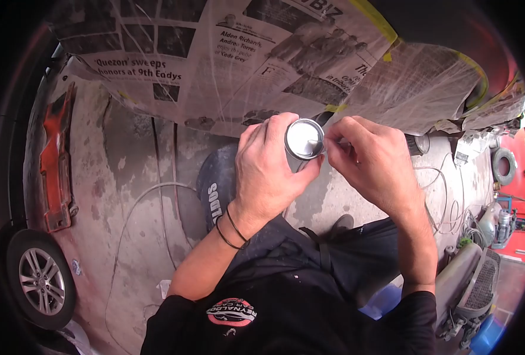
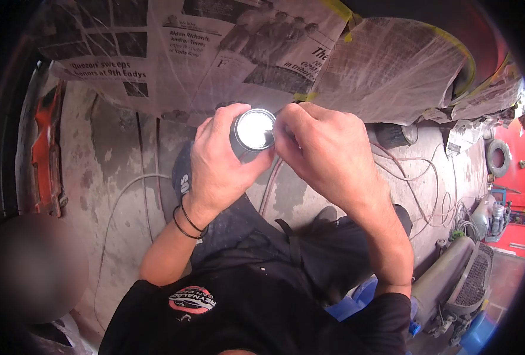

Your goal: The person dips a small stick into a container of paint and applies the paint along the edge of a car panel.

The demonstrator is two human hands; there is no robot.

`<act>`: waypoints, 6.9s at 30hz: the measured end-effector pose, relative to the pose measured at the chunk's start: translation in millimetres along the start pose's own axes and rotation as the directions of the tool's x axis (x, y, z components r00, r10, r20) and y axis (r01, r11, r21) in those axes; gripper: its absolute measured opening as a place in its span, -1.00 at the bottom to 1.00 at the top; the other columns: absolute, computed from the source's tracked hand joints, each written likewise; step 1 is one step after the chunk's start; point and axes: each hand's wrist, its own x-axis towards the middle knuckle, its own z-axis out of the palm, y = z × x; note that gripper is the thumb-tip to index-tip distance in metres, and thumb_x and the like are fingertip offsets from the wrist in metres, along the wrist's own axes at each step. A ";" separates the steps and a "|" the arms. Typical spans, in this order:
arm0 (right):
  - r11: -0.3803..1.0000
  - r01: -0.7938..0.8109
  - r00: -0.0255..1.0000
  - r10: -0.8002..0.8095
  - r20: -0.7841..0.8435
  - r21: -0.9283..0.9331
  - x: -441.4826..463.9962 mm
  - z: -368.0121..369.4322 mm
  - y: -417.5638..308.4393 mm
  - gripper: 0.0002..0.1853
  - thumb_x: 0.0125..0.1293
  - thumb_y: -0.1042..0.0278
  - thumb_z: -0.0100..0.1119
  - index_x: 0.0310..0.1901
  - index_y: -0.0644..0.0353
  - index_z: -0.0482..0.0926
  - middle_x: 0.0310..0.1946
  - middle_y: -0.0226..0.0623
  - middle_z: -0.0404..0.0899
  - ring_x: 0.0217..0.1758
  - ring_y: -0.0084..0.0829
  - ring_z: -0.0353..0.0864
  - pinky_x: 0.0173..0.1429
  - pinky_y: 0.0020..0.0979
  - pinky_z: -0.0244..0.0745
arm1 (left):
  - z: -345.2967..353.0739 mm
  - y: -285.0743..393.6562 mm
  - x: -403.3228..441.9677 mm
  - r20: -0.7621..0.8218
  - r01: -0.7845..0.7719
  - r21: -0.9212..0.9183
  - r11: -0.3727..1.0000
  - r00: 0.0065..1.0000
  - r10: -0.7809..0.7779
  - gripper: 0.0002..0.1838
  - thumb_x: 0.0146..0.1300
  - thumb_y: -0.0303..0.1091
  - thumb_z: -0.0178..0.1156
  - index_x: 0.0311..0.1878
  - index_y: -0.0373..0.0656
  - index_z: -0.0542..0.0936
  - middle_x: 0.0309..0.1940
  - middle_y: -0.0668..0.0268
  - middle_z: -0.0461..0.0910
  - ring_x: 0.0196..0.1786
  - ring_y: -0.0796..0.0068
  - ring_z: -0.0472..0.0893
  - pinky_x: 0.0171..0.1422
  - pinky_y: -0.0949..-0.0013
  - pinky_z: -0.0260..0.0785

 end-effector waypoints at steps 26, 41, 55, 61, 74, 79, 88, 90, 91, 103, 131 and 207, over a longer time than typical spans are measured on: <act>0.951 0.293 0.436 -0.041 -0.899 0.099 210.5 -108.9 -43.2 -0.82 0.58 0.27 0.56 -0.05 0.23 0.89 -0.38 -0.50 0.82 -0.32 -0.74 0.76 -0.10 -0.57 0.68 | 39.5 -75.5 -108.6 0.130 0.182 0.007 0.983 0.975 -0.181 -0.22 0.18 -0.07 0.75 0.37 -0.15 0.60 0.08 0.01 0.84 0.15 -0.22 0.79 0.47 -0.14 0.52; 0.961 0.271 0.454 -0.081 -0.887 0.051 211.7 -108.6 -47.3 -0.83 0.56 0.30 0.58 -0.08 0.24 0.89 -0.42 -0.49 0.79 -0.39 -0.75 0.71 -0.20 -0.57 0.64 | 41.8 -80.2 -105.9 0.141 0.177 0.031 0.984 0.974 -0.180 -0.23 0.19 -0.06 0.74 0.36 -0.17 0.60 0.09 -0.01 0.84 0.15 -0.22 0.79 0.46 -0.13 0.53; 0.912 0.355 0.311 0.090 -0.946 0.204 183.0 -173.2 4.6 -0.76 0.64 0.24 0.53 0.00 0.28 0.87 -0.39 -0.43 0.81 -0.35 -0.68 0.79 -0.20 -0.56 0.68 | 39.9 -83.3 -109.3 0.145 0.181 0.041 0.983 0.972 -0.185 -0.24 0.16 -0.08 0.77 0.34 -0.15 0.62 0.13 0.03 0.80 0.18 -0.18 0.77 0.39 -0.12 0.56; 0.916 0.302 0.297 0.172 -0.939 0.264 141.3 -162.1 29.3 -0.78 0.65 0.25 0.53 0.00 0.27 0.85 -0.35 -0.49 0.77 -0.34 -0.70 0.72 -0.16 -0.58 0.64 | 35.9 -79.3 -106.9 0.137 0.190 0.026 0.981 0.972 -0.192 -0.22 0.17 -0.08 0.77 0.37 -0.16 0.63 0.15 0.02 0.80 0.22 -0.19 0.76 0.42 -0.12 0.56; 0.921 0.235 0.444 0.183 -0.877 0.311 70.6 -115.0 75.3 -0.85 0.71 0.35 0.47 0.06 0.26 0.78 -0.26 -0.52 0.74 -0.28 -0.74 0.69 -0.16 -0.62 0.59 | 47.3 -70.9 -105.3 0.238 0.123 0.023 0.992 0.963 -0.125 -0.23 0.15 -0.10 0.77 0.38 -0.11 0.64 0.15 0.10 0.82 0.19 -0.09 0.79 0.45 -0.07 0.50; 0.946 0.136 0.482 0.197 -0.854 0.296 29.1 -72.0 70.0 -0.89 0.72 0.44 0.42 0.08 0.30 0.74 -0.20 -0.41 0.77 -0.25 -0.67 0.76 -0.13 -0.57 0.69 | 59.5 -61.2 -102.7 0.282 0.111 -0.053 0.992 0.955 -0.092 -0.22 0.12 -0.13 0.77 0.37 -0.11 0.65 0.13 0.12 0.83 0.18 -0.03 0.80 0.50 -0.03 0.45; 0.885 -0.130 0.536 0.442 -0.720 0.447 -62.3 27.9 70.1 -0.87 0.79 0.42 0.33 0.12 0.33 0.69 -0.22 -0.34 0.76 -0.24 -0.55 0.78 -0.08 -0.46 0.72 | 70.7 -45.8 -111.4 0.355 0.138 -0.226 0.964 0.933 -0.050 -0.27 0.07 -0.20 0.76 0.31 -0.13 0.68 0.13 0.12 0.81 0.21 0.00 0.76 0.56 -0.08 0.40; 0.857 -0.151 0.543 0.488 -0.683 0.492 -72.5 42.0 68.5 -0.88 0.80 0.43 0.32 0.12 0.32 0.69 -0.22 -0.34 0.76 -0.23 -0.55 0.77 -0.07 -0.45 0.71 | 69.6 -43.0 -113.9 0.378 0.130 -0.251 0.959 0.925 -0.026 -0.27 0.06 -0.21 0.75 0.31 -0.13 0.68 0.13 0.13 0.80 0.22 0.01 0.75 0.57 -0.09 0.39; 0.861 -0.184 0.542 0.491 -0.682 0.474 -75.1 48.3 66.3 -0.88 0.80 0.42 0.31 0.12 0.32 0.69 -0.21 -0.34 0.76 -0.23 -0.55 0.77 -0.07 -0.46 0.69 | 68.3 -42.1 -114.4 0.387 0.123 -0.258 0.958 0.922 -0.014 -0.27 0.06 -0.21 0.75 0.31 -0.13 0.68 0.13 0.14 0.80 0.22 0.01 0.75 0.58 -0.09 0.39; 0.849 -0.240 0.565 0.517 -0.643 0.471 -62.0 78.5 48.5 -0.87 0.81 0.42 0.31 0.13 0.31 0.68 -0.26 -0.34 0.78 -0.23 -0.56 0.77 -0.04 -0.46 0.66 | 62.7 -39.8 -124.6 0.392 0.113 -0.349 0.930 0.919 0.035 -0.24 0.05 -0.24 0.75 0.33 -0.15 0.64 0.13 0.14 0.78 0.22 0.01 0.74 0.61 -0.14 0.36; 0.907 -0.026 0.587 0.355 -0.727 0.421 16.5 44.5 13.4 -0.81 0.77 0.31 0.35 0.08 0.30 0.69 -0.34 -0.35 0.71 -0.33 -0.48 0.74 -0.14 -0.41 0.65 | 77.5 -53.8 -130.1 0.337 0.081 -0.257 0.963 0.941 0.010 -0.24 0.09 -0.18 0.72 0.33 -0.12 0.58 0.10 0.08 0.78 0.20 -0.05 0.76 0.56 -0.11 0.40; 0.965 0.138 0.769 0.039 -0.638 0.225 -22.6 -5.2 43.2 -0.89 0.50 0.49 0.59 -0.02 0.24 0.84 -0.26 -0.27 0.82 -0.25 -0.39 0.88 -0.18 -0.33 0.77 | 40.0 -93.2 -110.9 0.195 0.243 -0.259 0.935 0.961 -0.196 -0.28 0.08 -0.51 0.71 0.34 -0.27 0.65 0.11 0.11 0.76 0.17 0.16 0.77 0.40 0.13 0.62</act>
